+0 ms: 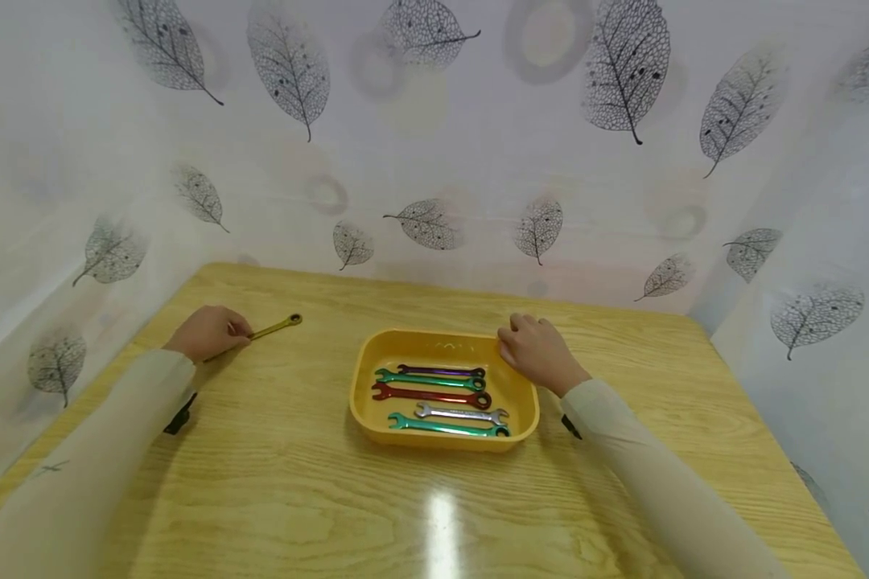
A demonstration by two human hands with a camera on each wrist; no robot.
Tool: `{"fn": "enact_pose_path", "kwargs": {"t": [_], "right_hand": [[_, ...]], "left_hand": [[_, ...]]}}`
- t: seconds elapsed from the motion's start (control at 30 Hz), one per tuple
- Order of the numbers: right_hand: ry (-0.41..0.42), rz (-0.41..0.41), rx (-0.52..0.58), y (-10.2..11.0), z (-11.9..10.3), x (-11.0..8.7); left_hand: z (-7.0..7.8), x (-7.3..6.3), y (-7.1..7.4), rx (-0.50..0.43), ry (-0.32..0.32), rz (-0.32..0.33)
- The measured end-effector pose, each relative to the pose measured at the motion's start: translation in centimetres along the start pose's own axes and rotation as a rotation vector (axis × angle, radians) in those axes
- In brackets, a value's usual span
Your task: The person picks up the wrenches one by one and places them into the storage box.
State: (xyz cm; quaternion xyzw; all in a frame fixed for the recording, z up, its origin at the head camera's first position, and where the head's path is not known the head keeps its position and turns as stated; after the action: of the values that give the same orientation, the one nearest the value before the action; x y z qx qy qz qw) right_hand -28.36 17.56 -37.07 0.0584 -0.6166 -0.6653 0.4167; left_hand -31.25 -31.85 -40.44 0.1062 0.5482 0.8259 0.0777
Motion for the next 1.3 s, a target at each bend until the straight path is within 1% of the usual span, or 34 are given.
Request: {"fn": "enact_pose_path", "kwargs": {"t": [0.2, 0.4, 0.77, 1.0, 1.1, 1.3], "right_hand": [[-0.003, -0.008, 0.005, 0.09, -0.03, -0.05], [-0.007, -0.017, 0.001, 0.21, -0.06, 0.01], [-0.009, -0.024, 0.009, 0.2, 0.0, 0.02], [-0.007, -0.014, 0.007, 0.24, 0.02, -0.06], [-0.006, -0.016, 0.0, 0.22, 0.07, -0.07], [0.003, -0.014, -0.012, 0.12, -0.04, -0.08]], "left_hand": [[-0.07, 0.12, -0.2, 0.004, -0.017, -0.026], [-0.62, 0.34, -0.48, -0.018, 0.013, -0.046], [-0.57, 0.22, -0.33, -0.047, 0.02, -0.035], [-0.7, 0.36, -0.43, -0.031, 0.008, -0.004], [-0.83, 0.34, -0.48, -0.039, 0.022, 0.007], [-0.61, -0.01, -0.42, -0.082, 0.045, 0.017]]}}
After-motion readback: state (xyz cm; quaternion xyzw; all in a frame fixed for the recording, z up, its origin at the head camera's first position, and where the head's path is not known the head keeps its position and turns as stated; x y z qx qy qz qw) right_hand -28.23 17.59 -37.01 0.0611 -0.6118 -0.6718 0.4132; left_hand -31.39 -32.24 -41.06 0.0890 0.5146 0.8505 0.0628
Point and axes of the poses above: each hand's wrist, its own x-axis towards the middle knuckle, its own y-axis out of the back of the hand, z = x × y, the point moved 4 cm from there along x, towards the middle knuckle, and after that the axes turned 6 degrees about z, right-handed, at the moved point
